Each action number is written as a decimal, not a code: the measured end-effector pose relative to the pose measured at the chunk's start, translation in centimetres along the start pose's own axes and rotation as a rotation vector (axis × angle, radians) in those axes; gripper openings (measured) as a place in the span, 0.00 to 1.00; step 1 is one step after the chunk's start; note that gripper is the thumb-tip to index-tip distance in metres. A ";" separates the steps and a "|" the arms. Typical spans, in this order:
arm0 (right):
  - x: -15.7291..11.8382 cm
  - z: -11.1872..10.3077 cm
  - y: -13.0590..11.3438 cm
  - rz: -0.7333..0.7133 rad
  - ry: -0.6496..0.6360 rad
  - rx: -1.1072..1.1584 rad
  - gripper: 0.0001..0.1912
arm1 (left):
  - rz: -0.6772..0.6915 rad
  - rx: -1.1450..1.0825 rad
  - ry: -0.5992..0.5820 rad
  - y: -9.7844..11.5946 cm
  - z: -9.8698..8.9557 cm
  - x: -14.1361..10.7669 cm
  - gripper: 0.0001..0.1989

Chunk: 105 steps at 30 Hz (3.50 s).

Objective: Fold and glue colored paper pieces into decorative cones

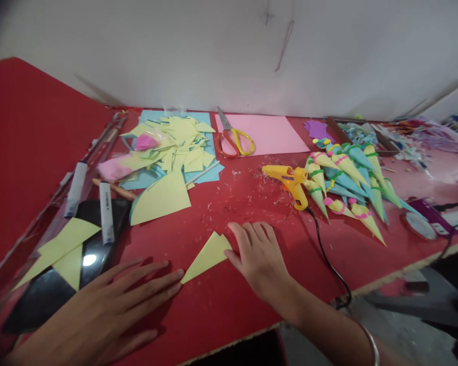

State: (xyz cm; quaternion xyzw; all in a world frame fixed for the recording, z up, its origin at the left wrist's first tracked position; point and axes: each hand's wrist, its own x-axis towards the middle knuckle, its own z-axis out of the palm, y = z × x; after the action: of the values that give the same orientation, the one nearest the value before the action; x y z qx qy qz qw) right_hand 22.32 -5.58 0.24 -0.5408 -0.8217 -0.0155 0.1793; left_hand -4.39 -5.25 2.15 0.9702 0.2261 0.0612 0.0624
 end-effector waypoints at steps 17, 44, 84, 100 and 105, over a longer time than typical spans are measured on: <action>-0.2 -0.2 -1.6 -0.453 -0.133 0.046 0.16 | -0.375 -0.284 0.072 0.5 1.4 3.9 0.05; -1.0 -2.7 2.4 -0.155 -0.163 0.165 0.11 | -0.196 -0.223 -0.109 -0.9 0.9 4.0 0.17; 0.7 -3.0 10.0 0.476 0.437 -0.086 0.19 | -0.070 0.019 -0.084 -0.5 1.4 5.9 0.32; 1.6 -6.4 8.8 0.494 0.150 -0.049 0.16 | -0.061 -0.003 -0.019 -0.7 1.5 5.7 0.30; 1.0 -7.2 6.5 0.424 0.060 -0.100 0.23 | -0.070 0.008 0.005 -0.6 1.2 5.3 0.29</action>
State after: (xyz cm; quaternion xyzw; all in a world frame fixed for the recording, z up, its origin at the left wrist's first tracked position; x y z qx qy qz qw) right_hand 29.83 -3.57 6.15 -0.7088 -0.6822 -0.0342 0.1761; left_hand 0.24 -2.43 1.31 0.9618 0.2601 0.0605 0.0599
